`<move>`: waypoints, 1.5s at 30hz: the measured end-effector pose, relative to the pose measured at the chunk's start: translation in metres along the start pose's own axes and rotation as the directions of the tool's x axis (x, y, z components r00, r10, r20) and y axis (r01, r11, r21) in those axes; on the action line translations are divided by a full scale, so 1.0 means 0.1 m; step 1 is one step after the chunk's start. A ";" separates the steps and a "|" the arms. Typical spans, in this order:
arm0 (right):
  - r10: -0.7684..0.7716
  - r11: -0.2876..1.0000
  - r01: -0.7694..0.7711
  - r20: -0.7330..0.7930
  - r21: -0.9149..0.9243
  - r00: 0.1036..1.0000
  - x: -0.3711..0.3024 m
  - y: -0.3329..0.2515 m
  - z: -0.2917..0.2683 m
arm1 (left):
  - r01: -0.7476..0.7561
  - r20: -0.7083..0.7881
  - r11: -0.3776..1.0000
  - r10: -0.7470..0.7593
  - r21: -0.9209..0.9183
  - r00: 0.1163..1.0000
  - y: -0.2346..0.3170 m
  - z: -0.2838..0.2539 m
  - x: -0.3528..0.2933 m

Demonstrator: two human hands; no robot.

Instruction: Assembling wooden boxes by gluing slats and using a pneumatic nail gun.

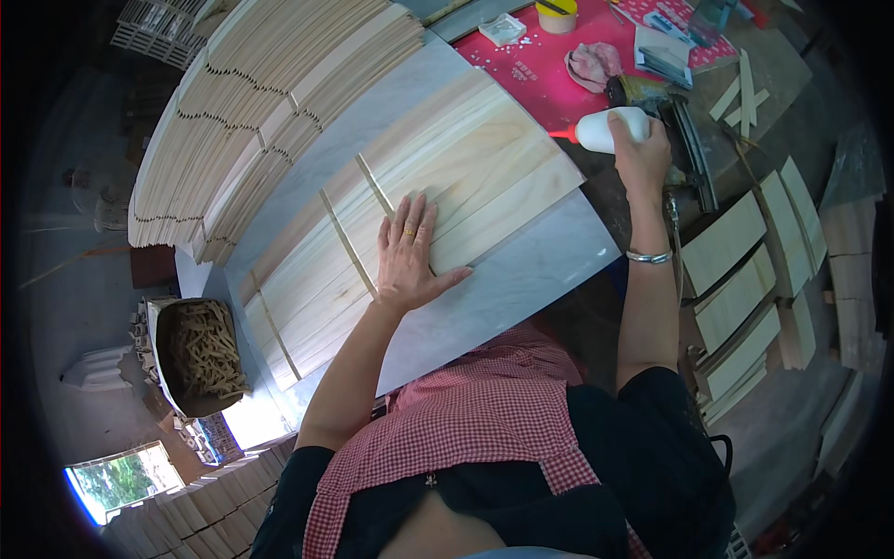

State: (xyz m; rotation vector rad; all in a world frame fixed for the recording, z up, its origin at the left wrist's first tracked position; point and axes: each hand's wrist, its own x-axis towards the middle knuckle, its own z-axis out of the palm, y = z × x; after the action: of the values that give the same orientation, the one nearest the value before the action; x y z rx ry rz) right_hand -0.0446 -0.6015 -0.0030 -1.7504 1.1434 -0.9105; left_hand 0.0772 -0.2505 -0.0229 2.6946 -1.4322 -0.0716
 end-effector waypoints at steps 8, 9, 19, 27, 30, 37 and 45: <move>0.001 1.000 -0.001 0.005 -0.002 1.000 0.17 -0.04 0.31 | 0.004 0.016 1.000 -0.004 -0.009 1.000 0.01 -0.03 0.02; 0.008 1.000 -0.008 0.007 0.005 1.000 0.19 -0.04 0.35 | 0.007 0.021 1.000 -0.007 -0.005 1.000 0.01 -0.03 0.02; -0.034 0.999 0.034 -0.005 -0.010 0.999 0.38 -0.12 0.71 | 0.015 0.037 1.000 -0.014 -0.014 0.999 0.03 -0.05 0.02; -0.015 1.000 0.016 0.002 -0.018 1.000 0.53 -0.22 0.99 | 0.014 0.038 0.999 -0.012 -0.034 0.999 0.02 -0.07 0.03; -0.028 0.999 0.028 -0.006 -0.028 1.000 0.58 -0.27 1.10 | 0.011 0.042 0.999 -0.010 -0.031 0.999 0.02 -0.07 0.03; -0.038 0.999 0.038 0.009 -0.015 0.999 0.69 -0.39 1.34 | 0.020 0.049 0.999 -0.018 -0.046 0.999 0.02 -0.08 0.03; -0.026 0.997 0.026 0.004 -0.066 1.000 0.82 -0.26 1.33 | 0.006 0.031 0.998 -0.004 -0.065 1.000 0.04 -0.10 0.05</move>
State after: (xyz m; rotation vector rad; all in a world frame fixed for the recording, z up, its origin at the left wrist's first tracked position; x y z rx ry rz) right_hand 0.1081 -0.6386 -0.0206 -1.8236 1.1634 -0.8945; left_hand 0.0777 -0.2565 -0.0121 2.6557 -1.4061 -0.1581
